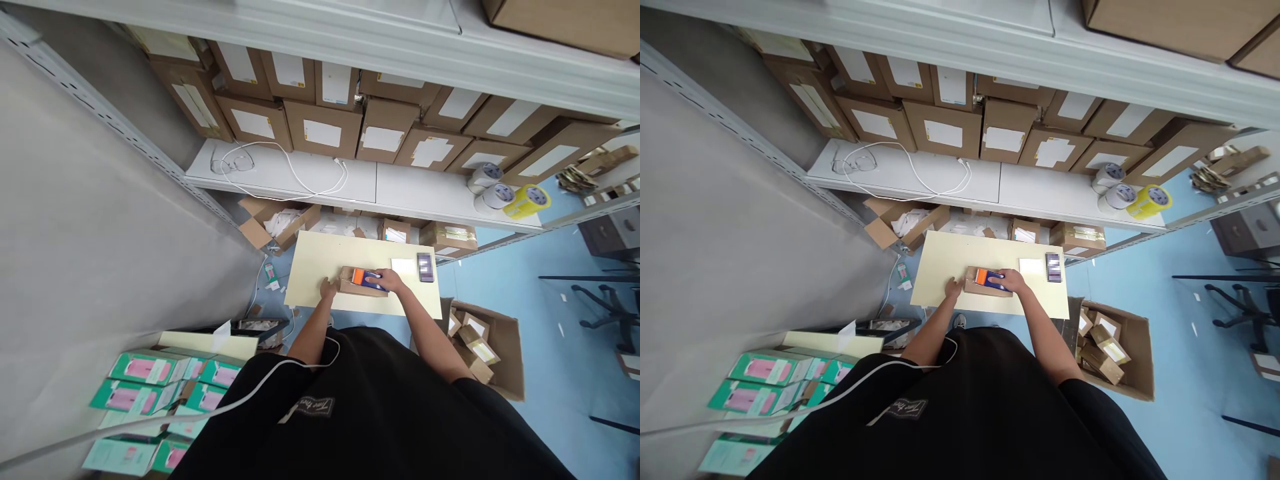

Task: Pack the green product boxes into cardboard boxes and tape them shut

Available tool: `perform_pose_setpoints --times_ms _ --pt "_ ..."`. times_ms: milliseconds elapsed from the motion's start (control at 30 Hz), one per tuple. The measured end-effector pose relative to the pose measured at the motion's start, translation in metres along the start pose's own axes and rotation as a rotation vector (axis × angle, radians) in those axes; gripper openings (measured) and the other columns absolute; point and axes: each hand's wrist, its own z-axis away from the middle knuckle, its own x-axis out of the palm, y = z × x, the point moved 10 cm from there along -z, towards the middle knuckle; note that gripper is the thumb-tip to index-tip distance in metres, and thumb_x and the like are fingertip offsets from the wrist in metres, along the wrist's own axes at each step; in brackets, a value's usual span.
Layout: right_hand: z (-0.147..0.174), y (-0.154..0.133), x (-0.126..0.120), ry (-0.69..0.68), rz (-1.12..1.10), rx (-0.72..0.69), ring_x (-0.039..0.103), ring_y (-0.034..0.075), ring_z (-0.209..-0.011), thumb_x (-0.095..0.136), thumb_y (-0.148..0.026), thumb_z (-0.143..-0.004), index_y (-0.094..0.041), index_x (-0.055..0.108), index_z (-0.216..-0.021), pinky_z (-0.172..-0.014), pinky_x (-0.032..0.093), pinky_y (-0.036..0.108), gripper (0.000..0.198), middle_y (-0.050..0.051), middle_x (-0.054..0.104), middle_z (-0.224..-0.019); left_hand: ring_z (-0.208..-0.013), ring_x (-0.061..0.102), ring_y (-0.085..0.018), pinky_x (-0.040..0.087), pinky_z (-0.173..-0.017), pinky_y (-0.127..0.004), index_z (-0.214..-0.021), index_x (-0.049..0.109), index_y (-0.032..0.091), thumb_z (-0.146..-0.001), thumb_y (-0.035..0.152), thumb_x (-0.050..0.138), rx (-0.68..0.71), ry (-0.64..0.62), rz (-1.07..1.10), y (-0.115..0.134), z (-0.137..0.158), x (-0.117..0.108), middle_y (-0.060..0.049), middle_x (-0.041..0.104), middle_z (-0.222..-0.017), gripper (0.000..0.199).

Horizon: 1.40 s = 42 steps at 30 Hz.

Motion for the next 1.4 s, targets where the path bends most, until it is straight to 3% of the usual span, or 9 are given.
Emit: perform_pose_setpoints --times_ms 133,267,533,633,833,933,1033,1200,1400 --pt "-0.001 -0.005 -0.003 -0.008 0.044 0.037 0.071 0.021 -0.088 0.06 -0.079 -0.087 -0.024 0.076 -0.093 -0.067 0.043 0.025 0.058 0.005 0.079 -0.094 -0.123 0.067 -0.029 0.049 -0.102 -0.036 -0.117 0.076 0.018 -0.104 0.054 0.04 0.175 -0.035 -0.042 0.027 0.012 0.0 -0.015 0.076 -0.124 0.052" --pt "0.0 -0.012 -0.008 0.013 0.174 0.102 0.073 0.027 -0.094 0.065 -0.082 -0.082 -0.02 0.079 -0.098 -0.072 0.048 0.028 0.066 0.013 0.079 -0.1 -0.126 0.066 -0.03 0.048 -0.105 -0.037 -0.131 0.071 0.02 -0.103 0.056 0.044 0.311 -0.144 -0.055 0.049 0.027 0.02 -0.013 0.074 -0.131 0.053" --pt "0.004 -0.009 -0.007 -0.048 0.237 0.203 0.075 0.031 -0.095 0.075 -0.078 -0.076 -0.014 0.079 -0.113 -0.077 0.053 0.032 0.075 0.021 0.079 -0.101 -0.128 0.066 -0.034 0.048 -0.106 -0.041 -0.151 0.055 0.016 -0.104 0.06 0.04 0.308 -0.158 -0.148 0.044 0.035 0.03 -0.018 0.07 -0.137 0.066" --pt "0.011 0.022 -0.023 -0.053 0.264 0.24 0.075 0.034 -0.098 0.075 -0.079 -0.074 -0.011 0.078 -0.114 -0.079 0.054 0.033 0.079 0.024 0.078 -0.105 -0.123 0.068 -0.034 0.049 -0.105 -0.042 -0.145 0.06 0.018 -0.105 0.059 0.04 0.313 -0.17 -0.182 0.045 0.034 0.028 -0.017 0.075 -0.127 0.061" --pt "0.051 0.134 -0.064 -0.016 0.347 0.429 0.073 0.036 -0.106 0.075 -0.078 -0.075 -0.011 0.079 -0.106 -0.083 0.053 0.037 0.074 0.025 0.075 -0.115 -0.114 0.071 -0.033 0.049 -0.103 -0.042 -0.129 0.069 0.023 -0.104 0.059 0.043 0.361 -0.213 -0.185 0.053 0.031 0.028 -0.013 0.079 -0.113 0.051" --pt "0.061 0.152 -0.069 -0.006 0.357 0.455 0.073 0.034 -0.106 0.074 -0.076 -0.079 -0.013 0.079 -0.106 -0.082 0.052 0.036 0.068 0.023 0.075 -0.116 -0.115 0.071 -0.033 0.049 -0.104 -0.041 -0.126 0.071 0.023 -0.103 0.057 0.047 0.37 -0.226 -0.167 0.055 0.027 0.025 -0.013 0.079 -0.114 0.047" --pt "0.058 0.131 -0.066 0.008 0.353 0.416 0.073 0.034 -0.104 0.069 -0.079 -0.08 -0.013 0.08 -0.103 -0.082 0.052 0.036 0.071 0.022 0.077 -0.113 -0.12 0.07 -0.033 0.049 -0.106 -0.04 -0.118 0.075 0.022 -0.103 0.054 0.049 0.369 -0.225 -0.141 0.054 0.018 0.01 -0.013 0.079 -0.117 0.044" --pt "0.044 0.046 -0.065 0.114 0.322 0.305 0.074 0.034 -0.102 0.064 -0.082 -0.083 -0.017 0.081 -0.098 -0.083 0.051 0.035 0.069 0.02 0.079 -0.105 -0.12 0.069 -0.033 0.051 -0.101 -0.037 -0.098 0.077 0.018 -0.1 0.053 0.057 0.323 -0.164 -0.093 0.047 -0.004 -0.041 -0.016 0.08 -0.111 0.041" --pt "0.016 -0.073 -0.043 0.169 0.277 0.24 0.074 0.033 -0.103 0.059 -0.082 -0.085 -0.014 0.08 -0.103 -0.079 0.052 0.033 0.073 0.022 0.078 -0.106 -0.119 0.068 -0.034 0.049 -0.102 -0.038 -0.112 0.075 0.014 -0.101 0.049 0.056 0.322 0.013 -0.026 0.062 -0.006 -0.088 -0.018 0.077 -0.119 0.041"
